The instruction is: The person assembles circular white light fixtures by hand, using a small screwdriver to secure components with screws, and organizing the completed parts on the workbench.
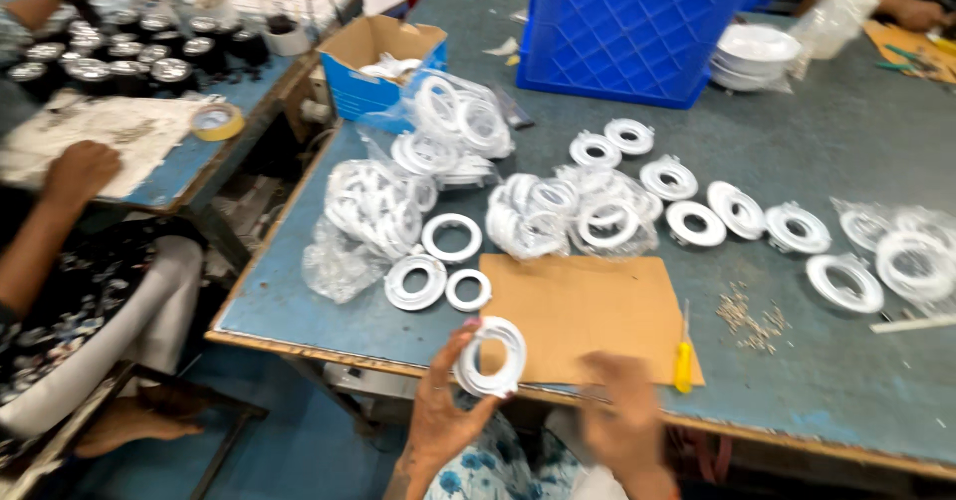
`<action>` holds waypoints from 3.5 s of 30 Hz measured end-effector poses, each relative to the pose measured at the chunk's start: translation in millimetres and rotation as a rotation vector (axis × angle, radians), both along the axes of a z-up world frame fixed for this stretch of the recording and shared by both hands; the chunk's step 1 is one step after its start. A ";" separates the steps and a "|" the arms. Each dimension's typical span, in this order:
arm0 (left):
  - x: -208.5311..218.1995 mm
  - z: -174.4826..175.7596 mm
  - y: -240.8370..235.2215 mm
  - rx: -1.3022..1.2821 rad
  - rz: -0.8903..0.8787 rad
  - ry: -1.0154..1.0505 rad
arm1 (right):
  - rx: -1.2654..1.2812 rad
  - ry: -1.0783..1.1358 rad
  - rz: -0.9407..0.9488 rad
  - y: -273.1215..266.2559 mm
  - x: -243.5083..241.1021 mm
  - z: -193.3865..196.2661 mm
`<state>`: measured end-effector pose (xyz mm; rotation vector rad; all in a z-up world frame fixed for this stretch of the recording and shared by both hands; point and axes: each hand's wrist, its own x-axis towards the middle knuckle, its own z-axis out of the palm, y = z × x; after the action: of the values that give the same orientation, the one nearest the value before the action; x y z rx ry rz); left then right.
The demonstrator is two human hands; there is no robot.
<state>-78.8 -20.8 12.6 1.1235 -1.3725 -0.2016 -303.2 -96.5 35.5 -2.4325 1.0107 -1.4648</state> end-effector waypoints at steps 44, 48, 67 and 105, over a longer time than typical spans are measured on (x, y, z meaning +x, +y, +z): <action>-23.1 -26.6 9.3 0.659 -0.138 0.198 | 0.105 0.623 0.498 68.2 4.7 -6.5; -39.4 -16.4 16.2 0.577 -0.042 0.217 | 0.178 0.625 0.422 66.1 7.4 -3.0; -31.7 -3.7 -28.7 0.163 -0.086 -0.592 | 0.245 0.468 0.316 -10.3 -8.1 11.3; -21.1 -7.2 -34.0 0.036 -0.126 -0.498 | 0.170 0.176 0.347 -16.8 -15.5 -2.1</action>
<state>-99.9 -54.8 5.3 1.1634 -1.8892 -0.0356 -318.7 -113.3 33.3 -2.4857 0.6627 -1.0272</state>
